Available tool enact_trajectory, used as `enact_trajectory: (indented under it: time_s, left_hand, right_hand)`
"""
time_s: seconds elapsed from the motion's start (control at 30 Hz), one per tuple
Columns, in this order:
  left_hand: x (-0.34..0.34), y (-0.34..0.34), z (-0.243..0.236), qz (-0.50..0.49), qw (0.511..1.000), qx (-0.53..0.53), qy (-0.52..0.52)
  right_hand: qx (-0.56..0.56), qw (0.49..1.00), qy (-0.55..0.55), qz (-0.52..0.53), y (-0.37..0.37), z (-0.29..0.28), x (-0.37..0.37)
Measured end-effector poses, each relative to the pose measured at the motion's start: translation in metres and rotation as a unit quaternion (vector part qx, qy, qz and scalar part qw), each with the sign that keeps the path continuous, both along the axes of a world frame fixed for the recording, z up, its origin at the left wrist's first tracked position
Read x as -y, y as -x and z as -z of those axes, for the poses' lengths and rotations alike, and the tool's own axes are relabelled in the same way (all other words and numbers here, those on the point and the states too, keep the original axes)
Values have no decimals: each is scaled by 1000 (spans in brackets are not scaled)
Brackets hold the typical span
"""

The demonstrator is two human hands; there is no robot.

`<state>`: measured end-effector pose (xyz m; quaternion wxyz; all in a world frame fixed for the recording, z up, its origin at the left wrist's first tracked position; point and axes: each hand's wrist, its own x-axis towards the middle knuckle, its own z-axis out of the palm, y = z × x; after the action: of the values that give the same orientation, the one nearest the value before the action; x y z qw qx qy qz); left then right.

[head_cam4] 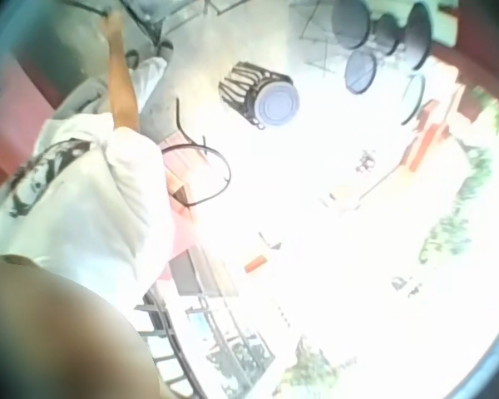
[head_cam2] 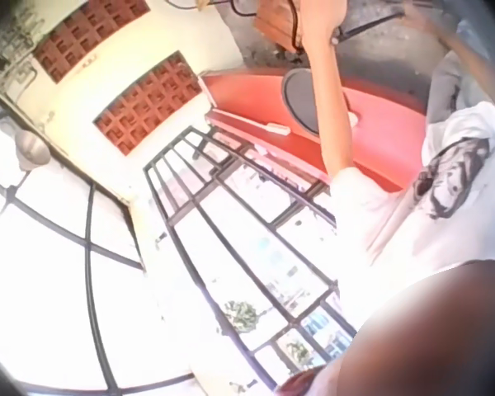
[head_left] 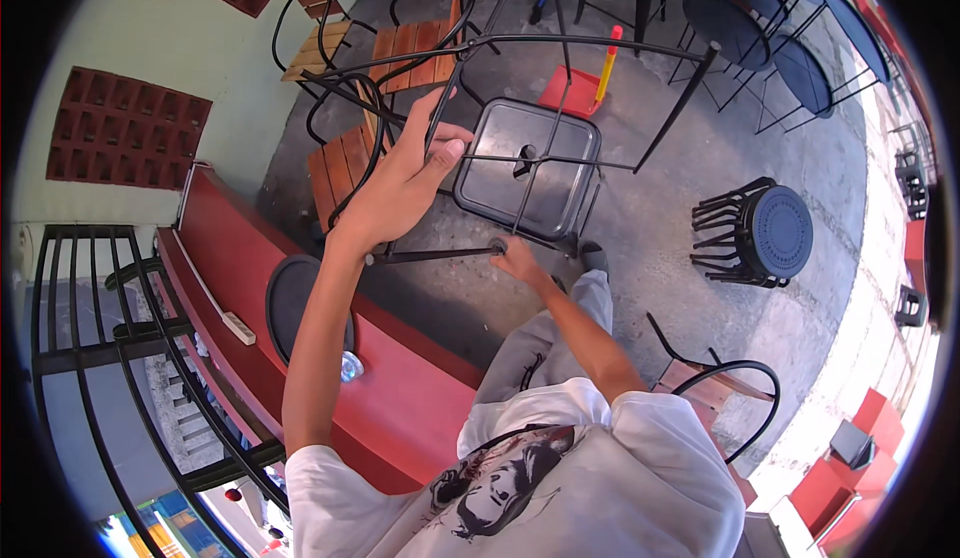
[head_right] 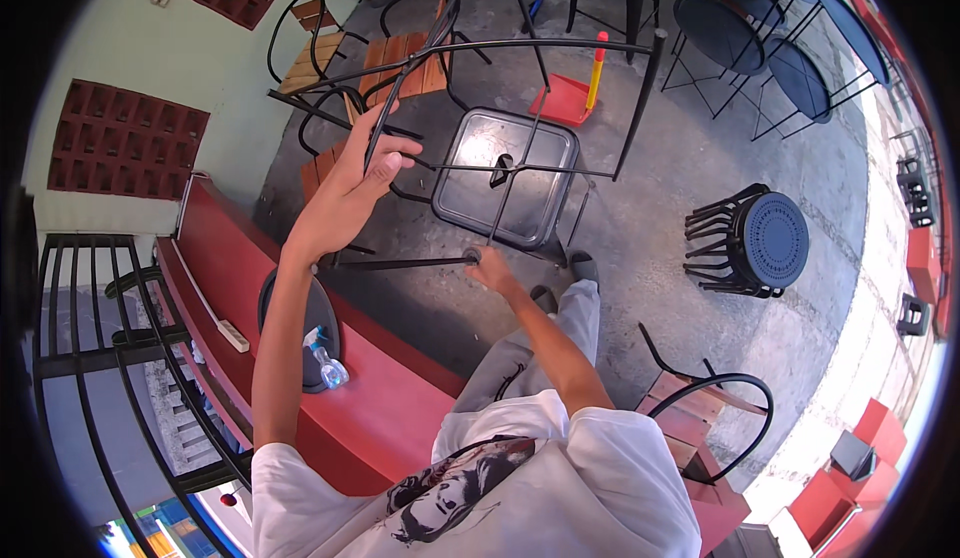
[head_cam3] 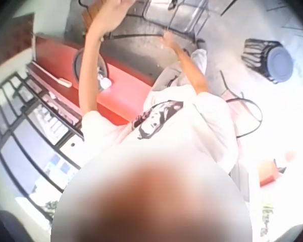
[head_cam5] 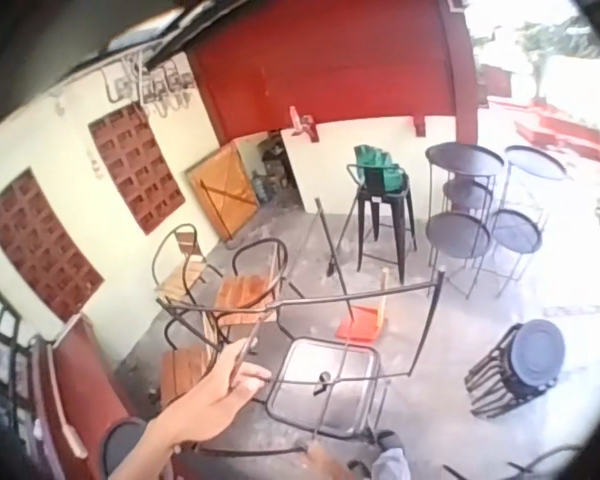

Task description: Inspecting and repairing a metal chair frame in an outdoor seating area.

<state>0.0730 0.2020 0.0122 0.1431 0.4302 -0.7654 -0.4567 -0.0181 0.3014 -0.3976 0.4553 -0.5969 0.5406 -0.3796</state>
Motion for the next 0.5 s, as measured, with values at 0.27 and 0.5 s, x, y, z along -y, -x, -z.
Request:
enact_trajectory:
  time_s: [0.27,0.5]
  left_hand:
    - [2,3,1,-3,999,-39,-26]
    - [2,15,-6,-22,998,-38,-49]
  right_hand:
    - [228,910,-243,246,26,-8,-56]
    - [87,969,-89,215,-32,49,-21]
